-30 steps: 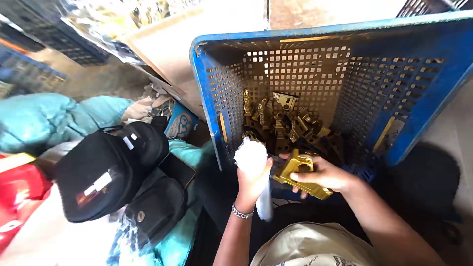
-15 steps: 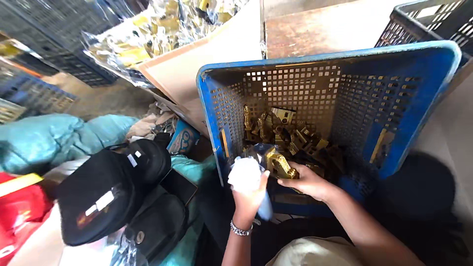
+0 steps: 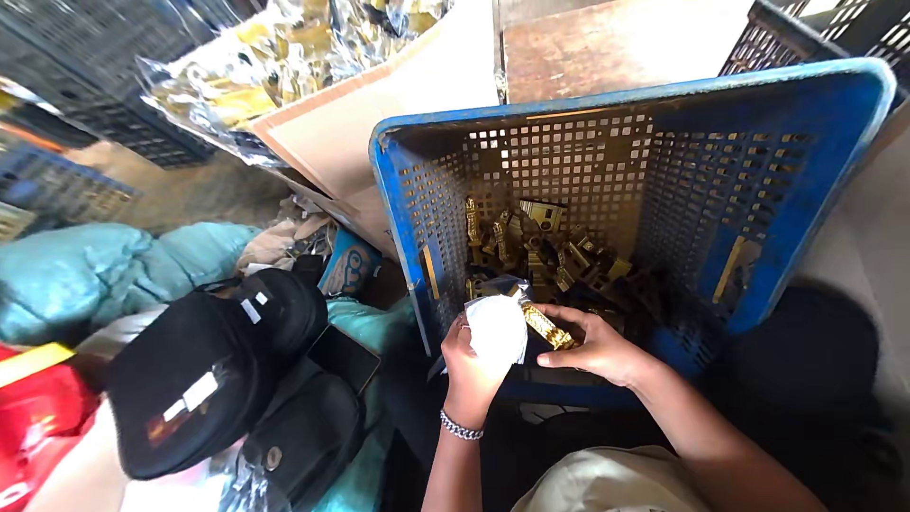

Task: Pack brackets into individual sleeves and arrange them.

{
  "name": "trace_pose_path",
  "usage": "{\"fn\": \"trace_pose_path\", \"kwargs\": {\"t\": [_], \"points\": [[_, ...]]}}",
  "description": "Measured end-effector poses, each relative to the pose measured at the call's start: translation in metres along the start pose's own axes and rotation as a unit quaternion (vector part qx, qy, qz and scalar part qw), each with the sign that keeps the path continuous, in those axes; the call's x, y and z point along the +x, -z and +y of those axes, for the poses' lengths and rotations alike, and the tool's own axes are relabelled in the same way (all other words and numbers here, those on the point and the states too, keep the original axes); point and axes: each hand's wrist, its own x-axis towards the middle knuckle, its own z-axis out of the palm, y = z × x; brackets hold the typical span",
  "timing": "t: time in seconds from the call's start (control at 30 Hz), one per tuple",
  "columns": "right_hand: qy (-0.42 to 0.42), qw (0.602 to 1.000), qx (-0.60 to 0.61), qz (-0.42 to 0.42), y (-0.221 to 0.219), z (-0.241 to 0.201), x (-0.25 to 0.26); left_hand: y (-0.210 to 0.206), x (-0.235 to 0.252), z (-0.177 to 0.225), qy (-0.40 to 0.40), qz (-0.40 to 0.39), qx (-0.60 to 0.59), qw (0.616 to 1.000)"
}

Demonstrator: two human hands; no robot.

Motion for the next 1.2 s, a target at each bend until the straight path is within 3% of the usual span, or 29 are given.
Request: {"fn": "trace_pose_path", "kwargs": {"t": [0.1, 0.2, 0.27, 0.33, 0.47, 0.53, 0.63, 0.7, 0.8, 0.87, 0.93, 0.97, 1.0, 1.03, 1.1, 1.17, 1.2], "points": [[0.023, 0.999, 0.025, -0.026, 0.002, 0.001, -0.003, 0.001, -0.003, -0.004, -0.010, 0.023, 0.026, 0.999], [0.098, 0.992, 0.036, 0.066, -0.006, 0.008, -0.001, -0.002, -0.010, 0.004, 0.019, 0.046, 0.015, 0.999], [0.151, 0.979, -0.008, 0.138, -0.007, 0.015, 0.007, -0.001, -0.022, 0.022, 0.066, 0.001, -0.023, 0.998], [0.178, 0.971, -0.053, 0.152, -0.008, 0.020, 0.011, -0.003, -0.037, 0.041, 0.111, -0.054, -0.095, 0.988], [0.102, 0.987, -0.050, 0.112, -0.010, 0.020, 0.006, -0.002, -0.038, 0.046, 0.249, -0.028, -0.279, 0.927], [0.106, 0.987, -0.026, 0.122, -0.009, 0.021, 0.004, 0.006, -0.027, 0.046, 0.304, -0.021, -0.327, 0.895], [0.159, 0.968, -0.074, 0.177, -0.010, 0.018, 0.005, 0.015, -0.018, 0.040, 0.313, -0.024, -0.329, 0.890], [0.188, 0.952, -0.153, 0.186, -0.011, 0.015, 0.009, 0.015, -0.022, 0.042, 0.281, -0.090, -0.321, 0.900], [0.139, 0.947, -0.274, 0.092, 0.001, 0.003, 0.015, 0.008, -0.033, 0.045, 0.218, -0.212, -0.330, 0.894], [0.013, 0.924, -0.380, -0.038, 0.014, -0.022, 0.018, 0.013, -0.030, 0.034, 0.270, -0.186, -0.354, 0.876], [-0.099, 0.846, -0.486, -0.197, 0.024, -0.049, 0.030, 0.026, -0.023, 0.020, 0.377, -0.121, -0.374, 0.839], [-0.105, 0.818, -0.505, -0.254, 0.028, -0.062, 0.034, 0.033, -0.022, 0.013, 0.424, -0.094, -0.382, 0.816], [-0.074, 0.826, -0.485, -0.277, 0.033, -0.076, 0.035, 0.038, -0.022, 0.008, 0.459, -0.074, -0.385, 0.797], [-0.012, 0.867, -0.426, -0.259, 0.038, -0.090, 0.033, 0.041, -0.023, 0.005, 0.484, -0.065, -0.385, 0.783], [0.146, 0.957, -0.212, -0.131, 0.040, -0.109, 0.037, 0.044, -0.026, 0.006, 0.493, -0.076, -0.387, 0.775], [0.229, 0.972, -0.042, 0.007, 0.024, -0.122, 0.048, 0.037, -0.027, 0.012, 0.439, -0.103, -0.371, 0.812], [0.229, 0.970, -0.057, 0.056, 0.013, -0.122, 0.050, 0.032, -0.027, 0.014, 0.383, -0.124, -0.333, 0.853]]}}
